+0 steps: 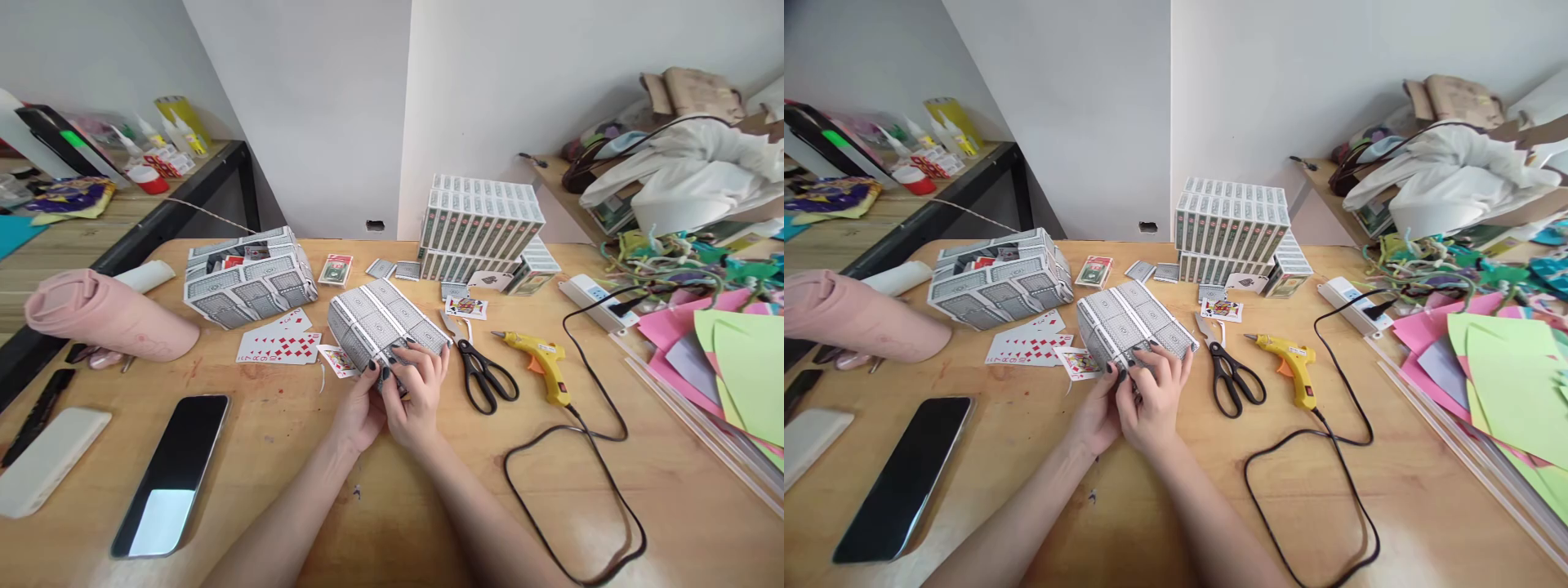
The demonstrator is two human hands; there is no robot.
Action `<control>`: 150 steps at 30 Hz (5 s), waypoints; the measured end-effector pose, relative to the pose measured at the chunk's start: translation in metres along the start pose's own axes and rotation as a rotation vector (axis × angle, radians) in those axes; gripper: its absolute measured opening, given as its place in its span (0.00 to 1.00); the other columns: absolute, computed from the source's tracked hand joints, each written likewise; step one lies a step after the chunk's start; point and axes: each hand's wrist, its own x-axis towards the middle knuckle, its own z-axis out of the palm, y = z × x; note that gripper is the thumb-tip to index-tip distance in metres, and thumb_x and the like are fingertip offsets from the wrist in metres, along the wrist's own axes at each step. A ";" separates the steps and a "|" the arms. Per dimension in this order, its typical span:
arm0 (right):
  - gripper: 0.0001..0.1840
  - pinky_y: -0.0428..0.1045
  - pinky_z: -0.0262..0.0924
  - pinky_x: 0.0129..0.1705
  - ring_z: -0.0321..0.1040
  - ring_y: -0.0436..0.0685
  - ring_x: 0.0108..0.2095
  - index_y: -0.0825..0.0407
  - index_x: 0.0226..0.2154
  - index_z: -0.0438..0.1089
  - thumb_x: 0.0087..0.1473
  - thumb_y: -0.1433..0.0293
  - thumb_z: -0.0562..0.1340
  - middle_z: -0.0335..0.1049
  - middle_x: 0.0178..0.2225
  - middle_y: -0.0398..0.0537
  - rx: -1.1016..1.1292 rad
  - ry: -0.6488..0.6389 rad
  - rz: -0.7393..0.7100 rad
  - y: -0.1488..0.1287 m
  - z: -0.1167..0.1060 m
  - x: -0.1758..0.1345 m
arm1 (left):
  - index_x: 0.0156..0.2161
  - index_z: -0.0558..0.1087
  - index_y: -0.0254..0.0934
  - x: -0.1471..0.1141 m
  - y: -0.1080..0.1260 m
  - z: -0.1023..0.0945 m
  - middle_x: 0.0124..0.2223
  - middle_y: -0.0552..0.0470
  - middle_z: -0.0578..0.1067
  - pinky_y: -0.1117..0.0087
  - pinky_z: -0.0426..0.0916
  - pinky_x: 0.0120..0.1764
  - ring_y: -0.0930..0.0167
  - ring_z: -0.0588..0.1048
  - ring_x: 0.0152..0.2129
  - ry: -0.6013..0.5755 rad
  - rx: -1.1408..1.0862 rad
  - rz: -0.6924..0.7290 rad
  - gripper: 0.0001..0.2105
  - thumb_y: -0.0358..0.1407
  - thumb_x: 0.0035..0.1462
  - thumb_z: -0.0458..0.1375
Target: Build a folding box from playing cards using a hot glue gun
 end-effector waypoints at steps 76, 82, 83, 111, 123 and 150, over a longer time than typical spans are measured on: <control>0.12 0.69 0.35 0.61 0.63 0.58 0.47 0.45 0.41 0.69 0.54 0.72 0.57 0.68 0.38 0.45 -0.062 -0.125 -0.009 0.003 -0.008 0.002 | 0.31 0.78 0.32 0.000 -0.003 0.004 0.33 0.52 0.80 0.77 0.71 0.34 0.75 0.76 0.29 -0.039 0.066 0.128 0.08 0.32 0.43 0.67; 0.09 0.69 0.36 0.61 0.64 0.59 0.47 0.46 0.39 0.70 0.53 0.71 0.58 0.70 0.38 0.45 -0.091 -0.085 -0.041 0.004 -0.006 0.002 | 0.30 0.78 0.32 -0.001 -0.002 0.005 0.33 0.52 0.80 0.77 0.71 0.35 0.75 0.76 0.29 -0.045 0.050 0.122 0.07 0.32 0.42 0.67; 0.09 0.69 0.37 0.61 0.64 0.59 0.46 0.46 0.38 0.70 0.53 0.71 0.59 0.71 0.38 0.45 -0.097 -0.077 -0.052 0.004 -0.006 0.003 | 0.30 0.78 0.32 -0.001 -0.002 0.005 0.33 0.52 0.80 0.77 0.71 0.35 0.75 0.76 0.29 -0.034 0.043 0.115 0.07 0.31 0.43 0.67; 0.03 0.68 0.39 0.60 0.67 0.59 0.48 0.47 0.32 0.65 0.52 0.71 0.60 0.73 0.40 0.45 -0.161 -0.144 -0.168 0.009 -0.018 0.006 | 0.30 0.76 0.33 -0.002 -0.002 0.004 0.31 0.53 0.79 0.75 0.70 0.33 0.74 0.75 0.27 -0.010 0.086 0.133 0.05 0.30 0.44 0.65; 0.04 0.69 0.40 0.60 0.68 0.59 0.49 0.49 0.30 0.62 0.52 0.73 0.60 0.75 0.43 0.46 -0.136 -0.176 -0.196 0.010 -0.024 0.008 | 0.35 0.76 0.33 -0.001 -0.001 0.005 0.34 0.53 0.80 0.76 0.71 0.34 0.74 0.77 0.29 0.003 0.062 0.148 0.08 0.28 0.46 0.64; 0.09 0.62 0.62 0.53 0.74 0.54 0.39 0.51 0.36 0.66 0.58 0.78 0.53 0.76 0.35 0.48 0.090 0.089 0.014 0.022 -0.023 0.001 | 0.36 0.75 0.32 0.008 0.034 -0.004 0.32 0.50 0.80 0.72 0.74 0.31 0.69 0.78 0.27 -0.018 0.125 0.083 0.10 0.26 0.45 0.61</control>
